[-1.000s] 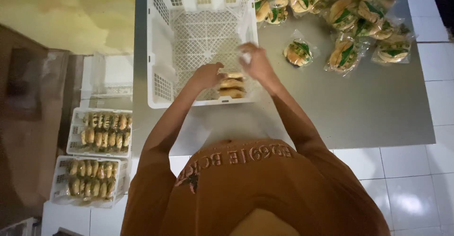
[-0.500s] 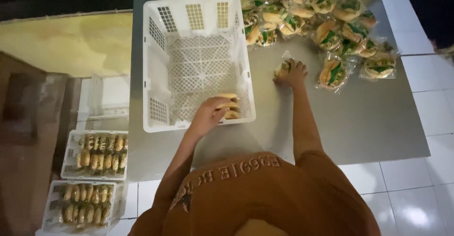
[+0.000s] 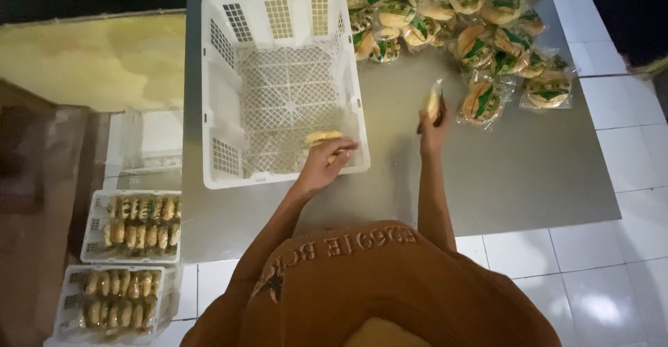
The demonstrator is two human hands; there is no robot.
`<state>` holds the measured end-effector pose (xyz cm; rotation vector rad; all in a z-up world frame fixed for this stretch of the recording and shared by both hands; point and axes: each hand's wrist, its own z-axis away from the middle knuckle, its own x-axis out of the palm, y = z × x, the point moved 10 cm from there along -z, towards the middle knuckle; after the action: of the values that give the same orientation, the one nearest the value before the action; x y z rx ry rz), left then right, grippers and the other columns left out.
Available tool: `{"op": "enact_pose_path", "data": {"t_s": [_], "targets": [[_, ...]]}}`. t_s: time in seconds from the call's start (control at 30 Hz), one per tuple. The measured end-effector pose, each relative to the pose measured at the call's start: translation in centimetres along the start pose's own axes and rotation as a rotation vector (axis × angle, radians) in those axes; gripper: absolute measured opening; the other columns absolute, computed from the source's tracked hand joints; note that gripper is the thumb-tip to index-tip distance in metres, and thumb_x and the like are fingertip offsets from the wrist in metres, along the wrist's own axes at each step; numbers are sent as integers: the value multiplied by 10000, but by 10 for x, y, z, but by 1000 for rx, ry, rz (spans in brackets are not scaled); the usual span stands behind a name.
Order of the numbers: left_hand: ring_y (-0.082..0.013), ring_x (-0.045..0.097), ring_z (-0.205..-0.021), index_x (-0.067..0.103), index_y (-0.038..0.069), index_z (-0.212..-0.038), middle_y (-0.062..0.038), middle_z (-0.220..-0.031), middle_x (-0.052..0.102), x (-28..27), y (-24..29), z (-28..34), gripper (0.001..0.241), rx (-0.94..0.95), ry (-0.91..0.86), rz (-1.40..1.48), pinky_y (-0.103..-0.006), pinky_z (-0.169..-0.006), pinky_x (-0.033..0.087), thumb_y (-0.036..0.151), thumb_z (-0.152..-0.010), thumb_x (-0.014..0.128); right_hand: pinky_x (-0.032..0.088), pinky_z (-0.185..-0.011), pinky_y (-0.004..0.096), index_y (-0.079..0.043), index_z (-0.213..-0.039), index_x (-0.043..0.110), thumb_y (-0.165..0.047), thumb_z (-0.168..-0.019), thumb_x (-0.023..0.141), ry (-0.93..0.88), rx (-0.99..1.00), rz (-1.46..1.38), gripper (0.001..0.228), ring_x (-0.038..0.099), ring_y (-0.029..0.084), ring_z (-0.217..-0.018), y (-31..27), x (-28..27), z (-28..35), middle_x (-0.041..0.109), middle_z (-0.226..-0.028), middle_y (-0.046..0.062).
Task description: Organizing packaged bakery items from a metal table into a white plastic crate.
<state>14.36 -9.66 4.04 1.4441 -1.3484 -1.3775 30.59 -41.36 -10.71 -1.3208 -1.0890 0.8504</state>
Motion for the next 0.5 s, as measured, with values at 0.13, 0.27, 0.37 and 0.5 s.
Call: {"op": "enact_pose_path", "data": {"t_s": [0.13, 0.27, 0.37, 0.5], "targets": [[-239, 702, -1112, 571, 72, -1427, -150, -1254, 723, 9, 15, -3, 411, 41, 9, 130, -385, -938, 599, 221, -1045, 598, 509, -1106, 347, -76, -1555, 463, -316, -935, 856, -313, -642, 149, 772, 544, 254, -1312, -145, 56, 100, 491, -1495, 156], [-185, 696, -1159, 421, 115, -1528, -93, -1350, 649, 10, 34, 2, 521, 3, 1, 387, -331, -980, 592, 274, -1037, 492, 574, -1084, 426, -130, -1499, 467, -445, -765, 906, -411, -875, 405, 911, 499, 326, -1368, -218, 101, 173, 413, -1498, 155], [-189, 644, -1102, 497, -13, -1470, -170, -1243, 676, -3, 54, 12, 514, 130, 151, 241, -327, -911, 538, 261, -1049, 602, 491, -1089, 561, -139, -1374, 530, -479, -720, 942, -499, -1218, 722, 844, 502, 363, -1305, -227, 133, 220, 452, -1448, 162], [-111, 589, -717, 672, -12, -1252, -66, -894, 686, -27, 36, 31, 388, 40, 431, 217, -276, -616, 471, 319, -1095, 546, 459, -1095, 532, -168, -1326, 587, -497, -721, 951, -460, -1368, 609, 779, 483, 337, -1313, -241, 145, 254, 461, -1447, 139]]}}
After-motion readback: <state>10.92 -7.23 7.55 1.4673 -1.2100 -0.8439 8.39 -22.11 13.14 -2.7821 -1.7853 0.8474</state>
